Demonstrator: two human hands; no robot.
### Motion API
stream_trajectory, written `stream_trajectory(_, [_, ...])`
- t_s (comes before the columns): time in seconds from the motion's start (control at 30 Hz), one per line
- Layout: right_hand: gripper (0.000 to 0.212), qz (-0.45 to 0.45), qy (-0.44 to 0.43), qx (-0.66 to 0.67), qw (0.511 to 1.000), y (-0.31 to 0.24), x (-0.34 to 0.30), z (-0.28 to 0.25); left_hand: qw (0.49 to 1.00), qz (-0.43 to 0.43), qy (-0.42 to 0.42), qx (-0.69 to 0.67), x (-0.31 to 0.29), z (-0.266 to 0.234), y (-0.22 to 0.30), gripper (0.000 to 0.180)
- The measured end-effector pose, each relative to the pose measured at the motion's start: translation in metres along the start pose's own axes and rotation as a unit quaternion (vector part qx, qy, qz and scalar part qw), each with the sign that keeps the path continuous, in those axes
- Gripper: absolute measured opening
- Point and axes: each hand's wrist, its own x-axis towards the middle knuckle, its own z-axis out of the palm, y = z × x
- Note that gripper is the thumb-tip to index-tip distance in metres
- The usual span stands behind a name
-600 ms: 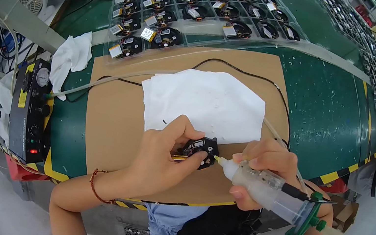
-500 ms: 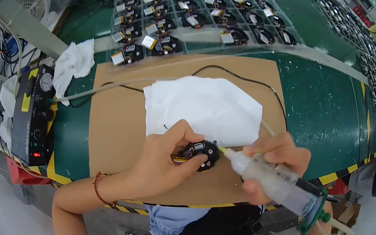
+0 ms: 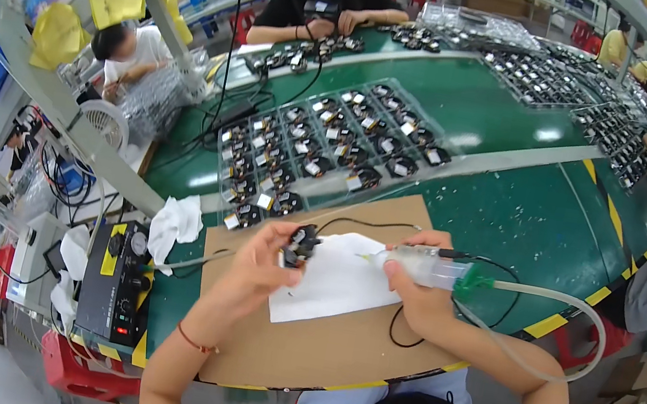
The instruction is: The person picks up a device from a tray, applies a substance to it using a dispenser, and returns it to the tray before repeating the process.
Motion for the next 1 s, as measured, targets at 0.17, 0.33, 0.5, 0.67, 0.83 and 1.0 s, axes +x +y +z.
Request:
stream_trajectory(0.17, [0.037,0.013,-0.004,-0.009,1.000,-0.001,0.001,0.005,0.981,-0.006,0.022,0.190,0.064,-0.029,0.016,0.053])
stream_trajectory(0.33, [0.033,-0.038,-0.005,-0.023,0.999,-0.011,0.003,0.005,0.811,0.115,0.091,0.566,0.108,-0.033,0.024,0.055])
stream_trajectory(0.5, [0.030,-0.017,-0.006,-0.003,1.000,-0.011,0.003,0.006,0.750,0.075,0.052,0.655,0.135,-0.030,0.024,0.058])
stream_trajectory(0.67, [0.030,-0.028,0.001,-0.014,0.999,-0.006,0.003,0.005,0.754,0.006,-0.002,0.657,0.145,-0.029,0.023,0.055])
stream_trajectory(0.83, [0.031,-0.011,-0.005,0.010,1.000,-0.008,0.001,0.007,0.718,0.056,-0.001,0.694,0.145,-0.029,0.024,0.042])
stream_trajectory(1.0, [0.031,-0.028,-0.006,-0.001,1.000,-0.006,0.001,0.007,0.608,0.058,0.095,0.786,0.154,-0.022,0.027,0.033])
